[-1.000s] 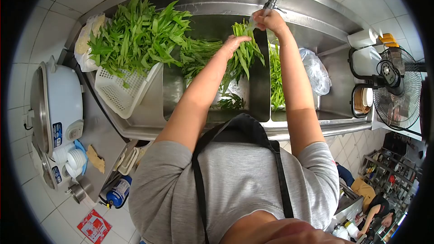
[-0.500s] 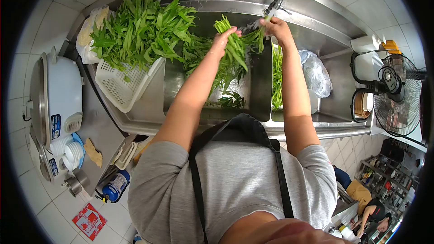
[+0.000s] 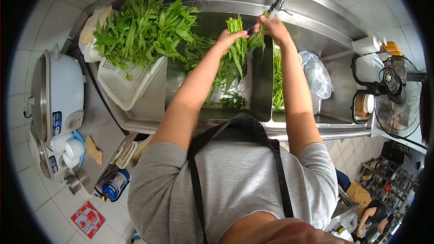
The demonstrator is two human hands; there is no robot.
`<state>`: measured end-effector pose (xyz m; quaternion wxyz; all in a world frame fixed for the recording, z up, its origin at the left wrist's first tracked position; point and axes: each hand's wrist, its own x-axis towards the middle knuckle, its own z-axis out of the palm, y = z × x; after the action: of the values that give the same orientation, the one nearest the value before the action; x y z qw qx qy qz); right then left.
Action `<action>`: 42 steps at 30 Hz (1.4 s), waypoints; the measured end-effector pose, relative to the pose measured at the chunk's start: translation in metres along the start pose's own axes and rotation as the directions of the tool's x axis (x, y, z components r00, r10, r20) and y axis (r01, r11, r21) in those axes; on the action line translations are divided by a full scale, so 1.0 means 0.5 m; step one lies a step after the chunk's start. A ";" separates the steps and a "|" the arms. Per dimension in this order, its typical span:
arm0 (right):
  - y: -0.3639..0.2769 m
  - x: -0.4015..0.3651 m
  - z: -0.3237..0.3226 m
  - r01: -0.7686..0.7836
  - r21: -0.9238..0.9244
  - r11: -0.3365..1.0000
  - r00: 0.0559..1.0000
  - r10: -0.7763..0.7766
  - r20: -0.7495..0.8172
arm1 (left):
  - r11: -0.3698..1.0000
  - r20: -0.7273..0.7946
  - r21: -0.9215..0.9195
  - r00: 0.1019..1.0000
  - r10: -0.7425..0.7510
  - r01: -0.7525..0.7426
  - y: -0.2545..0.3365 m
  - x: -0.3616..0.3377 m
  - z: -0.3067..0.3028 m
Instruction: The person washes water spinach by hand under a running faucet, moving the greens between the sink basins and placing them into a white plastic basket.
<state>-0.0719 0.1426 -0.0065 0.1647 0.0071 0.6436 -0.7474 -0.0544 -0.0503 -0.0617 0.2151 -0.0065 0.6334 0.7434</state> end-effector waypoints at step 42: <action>0.004 -0.024 0.024 0.007 -0.206 0.978 0.985 -0.042 -0.167 | 0.996 -0.002 -0.043 0.997 0.078 -0.078 0.005 0.029 0.062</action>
<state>-0.0575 0.1339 -0.0035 0.0997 0.0462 0.7290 -0.6756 -0.0604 -0.0168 -0.0571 0.1857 0.0136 0.6171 0.7645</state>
